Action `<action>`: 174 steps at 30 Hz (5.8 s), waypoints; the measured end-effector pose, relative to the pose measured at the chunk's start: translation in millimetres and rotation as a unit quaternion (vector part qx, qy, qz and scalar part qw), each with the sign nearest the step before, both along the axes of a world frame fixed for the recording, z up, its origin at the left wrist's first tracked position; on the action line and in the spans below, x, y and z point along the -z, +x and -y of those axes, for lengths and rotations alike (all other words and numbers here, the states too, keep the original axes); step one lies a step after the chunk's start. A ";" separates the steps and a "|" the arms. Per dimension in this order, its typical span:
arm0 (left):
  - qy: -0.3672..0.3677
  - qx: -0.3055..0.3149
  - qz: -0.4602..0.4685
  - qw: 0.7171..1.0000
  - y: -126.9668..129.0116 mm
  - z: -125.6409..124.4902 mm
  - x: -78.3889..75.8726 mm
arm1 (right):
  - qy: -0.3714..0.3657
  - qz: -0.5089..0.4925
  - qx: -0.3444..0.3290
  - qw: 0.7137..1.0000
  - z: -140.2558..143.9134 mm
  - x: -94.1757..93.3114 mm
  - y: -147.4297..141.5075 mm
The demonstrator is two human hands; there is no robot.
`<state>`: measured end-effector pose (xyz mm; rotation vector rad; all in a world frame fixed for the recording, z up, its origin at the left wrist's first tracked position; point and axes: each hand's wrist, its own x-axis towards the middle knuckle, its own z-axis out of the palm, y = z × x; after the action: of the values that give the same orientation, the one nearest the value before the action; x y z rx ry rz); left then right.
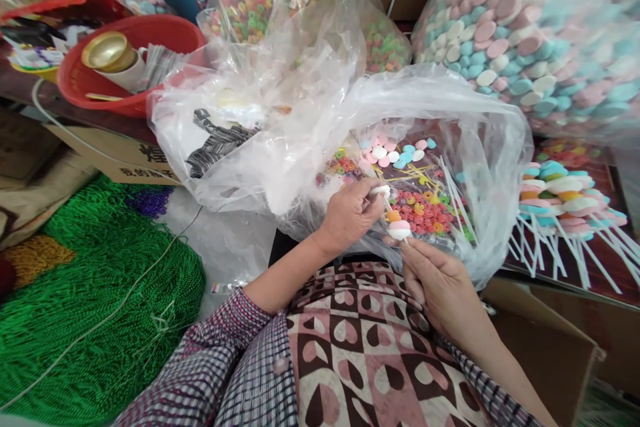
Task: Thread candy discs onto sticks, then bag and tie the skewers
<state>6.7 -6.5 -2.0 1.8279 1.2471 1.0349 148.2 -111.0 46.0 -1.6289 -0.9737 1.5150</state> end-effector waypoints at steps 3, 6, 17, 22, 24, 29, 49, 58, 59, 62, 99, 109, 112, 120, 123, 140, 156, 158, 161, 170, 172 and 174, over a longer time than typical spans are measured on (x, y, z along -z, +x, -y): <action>-0.011 0.042 0.014 0.999 -1.0 -0.3 -0.9 | -0.003 -0.016 0.002 1.000 -1.1 -0.1 -0.1; -0.009 0.094 0.030 0.995 -2.5 -0.6 -3.4 | 0.005 -0.030 0.009 1.000 -6.2 4.5 -0.6; -0.001 0.070 0.038 0.997 -14.9 -4.5 -8.2 | 0.047 0.023 0.041 0.998 -25.3 16.7 17.9; 0.062 -0.028 -0.242 0.968 -32.4 -41.9 -11.3 | 0.061 -0.007 0.086 0.994 -26.9 10.3 17.3; 0.077 -0.009 -0.356 0.931 -31.5 -53.7 -10.5 | 0.061 -0.010 0.084 0.995 -26.7 9.7 14.1; 0.079 0.006 -0.436 0.897 -16.0 -66.9 -7.6 | 0.056 -0.002 0.080 0.995 -24.3 11.0 10.4; -0.164 0.003 0.151 0.975 -37.1 -40.4 -12.8 | 0.055 0.029 -0.037 0.997 -32.3 17.1 2.0; -0.119 0.068 0.167 0.976 -40.8 -36.7 -13.3 | 0.053 0.071 -0.086 0.992 -30.3 16.5 4.4; -0.085 0.072 0.128 0.986 -41.1 -36.9 -13.8 | 0.056 0.079 -0.090 0.991 -29.7 15.2 5.5; -0.008 0.085 0.016 0.996 -40.5 -36.9 -17.2 | 0.082 0.122 -0.106 0.983 -29.3 11.2 8.2; -0.122 0.058 0.298 0.945 -21.0 -8.4 -17.8 | 0.055 -0.004 -0.027 0.998 -26.1 26.0 3.8; -0.253 0.011 0.368 0.894 -17.3 -18.8 -12.5 | 0.064 -0.033 0.035 0.997 -27.1 26.7 6.3; -0.207 -0.018 0.323 0.923 -21.8 -24.1 -13.4 | 0.075 -0.060 0.097 0.991 -30.0 25.9 11.4; -0.246 0.126 0.302 0.912 -1.0 -18.7 -23.0 | 0.047 -0.046 0.020 0.998 -31.4 27.2 7.8; -0.250 0.125 0.275 0.920 0.8 -19.9 -19.9 | 0.050 -0.067 0.054 0.995 -32.5 25.1 6.1; 0.133 0.088 -0.421 0.893 -12.9 -18.0 -4.6 | 0.083 -0.045 0.114 0.989 -30.0 26.7 26.5; 0.102 0.037 -0.332 0.937 -13.7 -22.1 2.1 | 0.084 0.006 0.069 0.994 -26.3 31.1 28.8; 0.044 0.017 -0.237 0.970 -15.3 -25.5 -0.4 | 0.077 0.008 0.065 0.995 -25.3 30.6 29.2; -0.082 0.005 -0.017 0.997 -17.5 -28.9 -5.1 | 0.056 0.007 0.031 0.998 -23.5 29.8 28.3; -0.277 0.048 0.322 0.904 -7.4 -25.8 -8.1 | 0.076 0.064 -0.035 0.994 -18.8 33.0 25.1; -0.285 0.046 0.324 0.901 -6.8 -25.8 -6.7 | 0.080 0.067 -0.030 0.994 -18.1 34.3 25.5; -0.275 0.049 0.313 0.908 -7.4 -25.0 -5.7 | 0.084 0.070 -0.035 0.993 -17.9 35.3 26.0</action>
<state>-0.7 18.5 3.6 0.9979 0.9078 0.9742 174.2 -93.1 10.7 -1.6111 -1.2115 1.3391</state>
